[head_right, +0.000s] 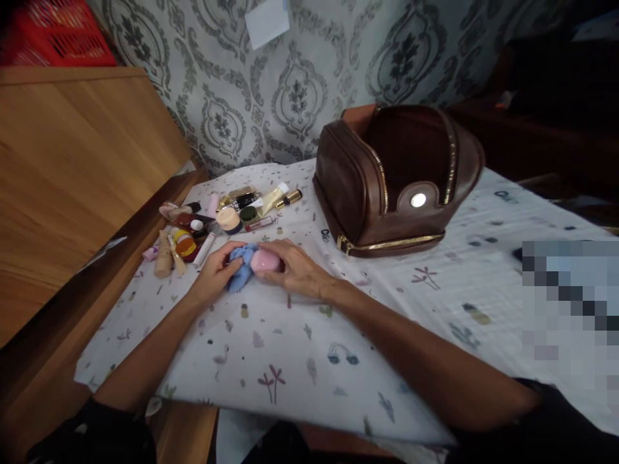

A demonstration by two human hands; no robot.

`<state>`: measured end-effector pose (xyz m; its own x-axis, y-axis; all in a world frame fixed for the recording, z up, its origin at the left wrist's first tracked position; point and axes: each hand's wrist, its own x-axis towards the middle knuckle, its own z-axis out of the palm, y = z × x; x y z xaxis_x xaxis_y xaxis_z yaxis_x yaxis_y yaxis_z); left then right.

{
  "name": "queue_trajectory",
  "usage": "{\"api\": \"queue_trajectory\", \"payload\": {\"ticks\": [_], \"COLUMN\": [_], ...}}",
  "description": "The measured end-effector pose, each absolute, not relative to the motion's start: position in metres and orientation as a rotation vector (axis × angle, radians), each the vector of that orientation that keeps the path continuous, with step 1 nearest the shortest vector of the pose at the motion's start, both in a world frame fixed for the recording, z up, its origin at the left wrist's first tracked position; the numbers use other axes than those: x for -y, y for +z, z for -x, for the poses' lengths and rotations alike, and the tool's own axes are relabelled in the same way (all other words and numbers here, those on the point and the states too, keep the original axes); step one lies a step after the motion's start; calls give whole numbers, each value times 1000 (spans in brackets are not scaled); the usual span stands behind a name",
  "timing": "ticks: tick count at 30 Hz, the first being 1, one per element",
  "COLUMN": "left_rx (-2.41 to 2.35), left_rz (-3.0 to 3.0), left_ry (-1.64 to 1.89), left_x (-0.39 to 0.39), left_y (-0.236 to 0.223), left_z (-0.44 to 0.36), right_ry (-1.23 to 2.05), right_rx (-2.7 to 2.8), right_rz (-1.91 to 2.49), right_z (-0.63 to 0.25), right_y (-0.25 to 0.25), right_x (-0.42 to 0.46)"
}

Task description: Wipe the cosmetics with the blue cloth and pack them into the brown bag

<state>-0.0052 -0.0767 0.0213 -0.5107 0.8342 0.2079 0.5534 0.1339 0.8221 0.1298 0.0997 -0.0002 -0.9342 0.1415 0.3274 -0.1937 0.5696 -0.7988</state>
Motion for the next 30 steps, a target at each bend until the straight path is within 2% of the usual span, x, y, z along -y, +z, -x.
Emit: {"api": "queue_trajectory", "payload": {"ticks": [9,20,30], "left_rx": [-1983,-2100,-2151], "left_rz": [-1335,-1675,-1661], "left_ry": [1439,1318,1308], "left_x": [80,81,79], "left_y": [28,31,29], "left_z": [1,-2,-1], "right_ry": [1415,1538,1603], "right_rx": [2342,2219,2237], "right_rz": [27,54,-42], "right_z": [-129,-126,-124], "right_y": [-3,-2,-7], "right_x": [-100,-101,-109]}}
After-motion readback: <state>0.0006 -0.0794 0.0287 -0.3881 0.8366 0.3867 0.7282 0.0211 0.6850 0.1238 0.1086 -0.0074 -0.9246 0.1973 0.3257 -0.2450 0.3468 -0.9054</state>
